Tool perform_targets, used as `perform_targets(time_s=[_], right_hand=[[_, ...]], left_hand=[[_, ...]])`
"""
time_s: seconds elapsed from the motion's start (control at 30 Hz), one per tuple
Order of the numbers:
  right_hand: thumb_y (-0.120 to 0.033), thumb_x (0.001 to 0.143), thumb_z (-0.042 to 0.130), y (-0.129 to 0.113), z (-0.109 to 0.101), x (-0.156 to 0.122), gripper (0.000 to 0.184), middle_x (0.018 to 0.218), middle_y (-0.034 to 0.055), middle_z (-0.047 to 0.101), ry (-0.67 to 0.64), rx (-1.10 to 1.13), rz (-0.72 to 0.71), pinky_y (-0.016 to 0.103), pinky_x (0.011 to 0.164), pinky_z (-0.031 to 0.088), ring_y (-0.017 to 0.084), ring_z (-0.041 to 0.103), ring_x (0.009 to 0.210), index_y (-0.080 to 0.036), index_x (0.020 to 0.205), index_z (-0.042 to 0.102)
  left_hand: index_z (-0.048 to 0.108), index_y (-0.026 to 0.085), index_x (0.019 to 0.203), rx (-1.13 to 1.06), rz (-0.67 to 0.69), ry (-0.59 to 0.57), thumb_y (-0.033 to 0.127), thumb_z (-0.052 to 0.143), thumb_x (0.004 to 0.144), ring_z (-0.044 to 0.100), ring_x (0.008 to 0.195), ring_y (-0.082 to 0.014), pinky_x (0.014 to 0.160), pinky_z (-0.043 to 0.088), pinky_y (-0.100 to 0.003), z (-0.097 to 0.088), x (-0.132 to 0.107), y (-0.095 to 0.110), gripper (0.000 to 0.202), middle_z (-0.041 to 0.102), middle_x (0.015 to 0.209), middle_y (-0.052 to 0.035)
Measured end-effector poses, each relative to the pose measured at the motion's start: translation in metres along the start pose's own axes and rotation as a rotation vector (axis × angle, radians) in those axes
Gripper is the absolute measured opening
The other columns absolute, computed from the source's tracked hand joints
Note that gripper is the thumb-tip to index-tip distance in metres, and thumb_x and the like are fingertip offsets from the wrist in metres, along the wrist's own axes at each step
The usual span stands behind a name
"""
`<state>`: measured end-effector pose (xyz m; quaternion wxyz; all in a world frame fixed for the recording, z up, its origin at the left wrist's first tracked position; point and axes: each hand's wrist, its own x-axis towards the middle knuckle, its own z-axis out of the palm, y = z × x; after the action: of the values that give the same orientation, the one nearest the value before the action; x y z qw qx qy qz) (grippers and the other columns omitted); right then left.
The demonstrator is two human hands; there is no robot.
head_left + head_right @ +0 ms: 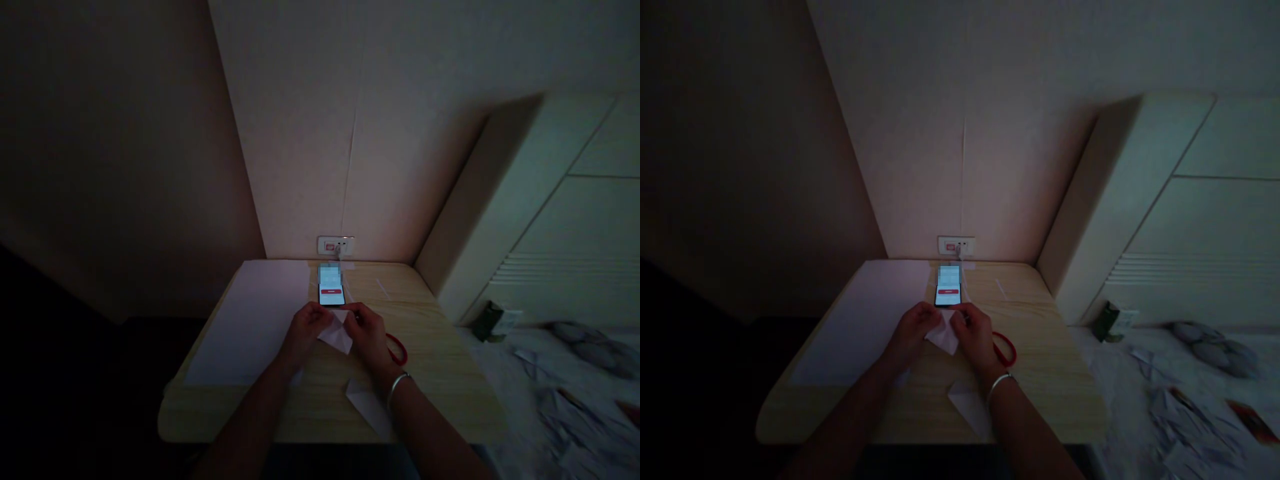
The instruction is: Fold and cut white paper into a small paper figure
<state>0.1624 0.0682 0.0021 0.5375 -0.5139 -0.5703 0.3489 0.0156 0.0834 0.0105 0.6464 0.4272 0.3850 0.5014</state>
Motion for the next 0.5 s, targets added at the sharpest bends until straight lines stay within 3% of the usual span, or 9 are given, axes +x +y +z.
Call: perform_targets(time_s=[0.17, 0.4, 0.5], right_hand=[[-0.025, 0.076, 0.059, -0.0038, 0.0015, -0.0019, 0.015, 0.076, 0.0025, 0.065, -0.087, -0.032, -0.08, 0.025, 0.058, 0.046, 0.016, 0.058, 0.065, -0.019, 0.088, 0.065], [-0.015, 0.077, 0.056, -0.0086, -0.0034, -0.0034, 0.026, 0.095, 0.0046, 0.067, -0.175, -0.029, -0.233, 0.03, 0.075, 0.048, 0.018, 0.061, 0.085, -0.023, 0.099, 0.067], [-0.015, 0.078, 0.056, -0.007, -0.0054, -0.0034, 0.027, 0.096, 0.0041, 0.066, -0.209, -0.061, -0.266, 0.03, 0.076, 0.047, 0.018, 0.061, 0.086, -0.024, 0.101, 0.067]], left_hand=[[0.062, 0.016, 0.098, 0.017, 0.063, 0.03, 0.034, 0.069, 0.068, 0.057, 0.061, -0.0106, 0.059, 0.042, -0.021, -0.0023, -0.0015, 0.0021, 0.035, 0.066, 0.072, 0.0003], [0.068, 0.016, 0.09, 0.064, 0.096, -0.017, 0.03, 0.067, 0.07, 0.059, 0.07, -0.0132, 0.066, 0.043, -0.023, -0.0049, -0.0027, -0.001, 0.024, 0.069, 0.081, -0.0025], [0.068, 0.016, 0.087, 0.087, 0.124, 0.023, 0.03, 0.067, 0.07, 0.059, 0.072, -0.0134, 0.068, 0.043, -0.023, -0.0052, -0.0025, -0.0005, 0.022, 0.069, 0.079, -0.0018]])
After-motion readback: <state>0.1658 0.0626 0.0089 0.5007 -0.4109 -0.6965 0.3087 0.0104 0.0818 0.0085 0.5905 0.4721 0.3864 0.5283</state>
